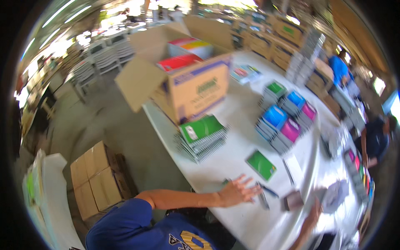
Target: The person binds notebooks by threading a spiral wire through the holes of a notebook and then using pliers to cut the excess wire.
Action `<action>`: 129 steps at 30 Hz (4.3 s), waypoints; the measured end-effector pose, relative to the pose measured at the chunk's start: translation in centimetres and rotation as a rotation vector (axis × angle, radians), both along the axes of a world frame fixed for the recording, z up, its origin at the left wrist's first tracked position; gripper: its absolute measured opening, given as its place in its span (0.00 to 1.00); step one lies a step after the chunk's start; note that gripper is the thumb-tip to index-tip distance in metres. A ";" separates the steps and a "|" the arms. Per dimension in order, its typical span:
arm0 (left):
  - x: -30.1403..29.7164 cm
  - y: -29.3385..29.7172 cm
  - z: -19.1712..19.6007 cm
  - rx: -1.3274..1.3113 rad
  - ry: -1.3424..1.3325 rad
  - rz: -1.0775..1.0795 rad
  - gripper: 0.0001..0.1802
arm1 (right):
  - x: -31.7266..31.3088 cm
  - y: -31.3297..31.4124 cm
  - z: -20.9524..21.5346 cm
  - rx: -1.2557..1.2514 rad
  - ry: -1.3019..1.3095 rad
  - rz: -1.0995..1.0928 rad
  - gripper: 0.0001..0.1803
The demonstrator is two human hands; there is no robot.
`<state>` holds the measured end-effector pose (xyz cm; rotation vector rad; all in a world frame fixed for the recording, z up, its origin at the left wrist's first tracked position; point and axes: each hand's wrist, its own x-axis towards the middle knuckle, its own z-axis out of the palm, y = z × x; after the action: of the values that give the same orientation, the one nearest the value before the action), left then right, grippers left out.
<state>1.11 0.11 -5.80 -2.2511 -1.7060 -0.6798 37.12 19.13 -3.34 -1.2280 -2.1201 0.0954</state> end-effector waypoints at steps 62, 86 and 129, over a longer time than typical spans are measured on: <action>-4.7 -0.3 3.1 -0.438 0.020 -0.112 0.48 | -18.0 -9.9 10.2 -1.184 0.027 0.704 0.32; -6.3 1.3 4.2 -0.475 -0.127 -0.054 0.46 | -18.6 -5.9 3.3 -0.907 0.584 1.144 0.34; -7.5 -0.6 -0.3 -0.362 -1.276 -0.128 0.56 | -22.6 -5.8 6.5 -0.995 -0.032 0.822 0.30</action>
<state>-6.38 -0.45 -6.10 -2.2458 -2.2460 -2.3555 14.53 13.38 3.18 -0.6861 -2.5312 1.6362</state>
